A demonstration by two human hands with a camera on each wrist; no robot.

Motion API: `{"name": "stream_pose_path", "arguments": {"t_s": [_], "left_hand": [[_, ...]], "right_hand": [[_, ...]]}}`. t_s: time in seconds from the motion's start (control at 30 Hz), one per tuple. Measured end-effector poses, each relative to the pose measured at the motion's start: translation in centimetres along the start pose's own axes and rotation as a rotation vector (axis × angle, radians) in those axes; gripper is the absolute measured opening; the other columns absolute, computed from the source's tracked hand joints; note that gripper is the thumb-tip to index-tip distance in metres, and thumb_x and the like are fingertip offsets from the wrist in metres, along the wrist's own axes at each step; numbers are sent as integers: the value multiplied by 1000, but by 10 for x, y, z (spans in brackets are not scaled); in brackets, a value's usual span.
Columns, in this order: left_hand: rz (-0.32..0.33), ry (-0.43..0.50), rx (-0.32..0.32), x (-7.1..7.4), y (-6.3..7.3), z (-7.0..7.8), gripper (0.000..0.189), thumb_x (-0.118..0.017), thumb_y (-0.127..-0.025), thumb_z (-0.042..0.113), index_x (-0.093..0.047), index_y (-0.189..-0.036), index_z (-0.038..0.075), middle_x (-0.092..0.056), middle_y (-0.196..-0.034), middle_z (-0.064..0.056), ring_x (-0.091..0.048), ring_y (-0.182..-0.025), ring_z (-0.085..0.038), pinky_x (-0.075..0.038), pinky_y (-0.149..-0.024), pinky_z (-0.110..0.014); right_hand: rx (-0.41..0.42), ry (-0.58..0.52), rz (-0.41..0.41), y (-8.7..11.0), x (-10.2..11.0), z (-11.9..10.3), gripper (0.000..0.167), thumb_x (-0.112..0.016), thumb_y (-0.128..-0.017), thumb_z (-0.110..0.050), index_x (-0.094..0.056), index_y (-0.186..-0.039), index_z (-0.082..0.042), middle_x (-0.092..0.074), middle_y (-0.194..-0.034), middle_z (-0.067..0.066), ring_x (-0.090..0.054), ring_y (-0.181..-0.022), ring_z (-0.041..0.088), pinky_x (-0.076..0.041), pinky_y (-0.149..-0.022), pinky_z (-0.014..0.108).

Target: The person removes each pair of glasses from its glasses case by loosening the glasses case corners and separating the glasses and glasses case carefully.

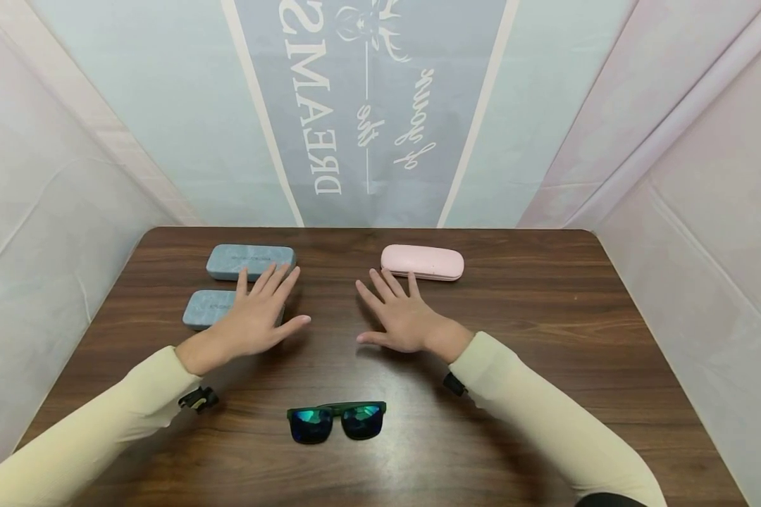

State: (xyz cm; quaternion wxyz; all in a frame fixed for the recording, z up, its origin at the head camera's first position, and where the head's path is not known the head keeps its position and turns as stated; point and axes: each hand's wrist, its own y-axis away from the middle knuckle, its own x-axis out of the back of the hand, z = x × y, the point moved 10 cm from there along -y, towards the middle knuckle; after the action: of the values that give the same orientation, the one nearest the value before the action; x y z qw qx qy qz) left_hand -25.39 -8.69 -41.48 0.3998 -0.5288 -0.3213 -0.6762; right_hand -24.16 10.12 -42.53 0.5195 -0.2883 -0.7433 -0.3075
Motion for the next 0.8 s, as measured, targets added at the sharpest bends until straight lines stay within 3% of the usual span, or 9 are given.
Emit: {"name": "stream_pose_path", "arguments": {"t_s": [0.8], "left_hand": [[4, 45, 67, 4, 26, -40, 88, -49, -102, 60, -20, -162, 4, -18, -166, -24, -11, -152, -45, 3, -112, -75]], "right_hand": [[39, 11, -42, -21, -3, -27, 92, -55, -100, -58, -9, -165, -13, 2, -169, 18, 5, -155, 36, 3, -116, 69]]}}
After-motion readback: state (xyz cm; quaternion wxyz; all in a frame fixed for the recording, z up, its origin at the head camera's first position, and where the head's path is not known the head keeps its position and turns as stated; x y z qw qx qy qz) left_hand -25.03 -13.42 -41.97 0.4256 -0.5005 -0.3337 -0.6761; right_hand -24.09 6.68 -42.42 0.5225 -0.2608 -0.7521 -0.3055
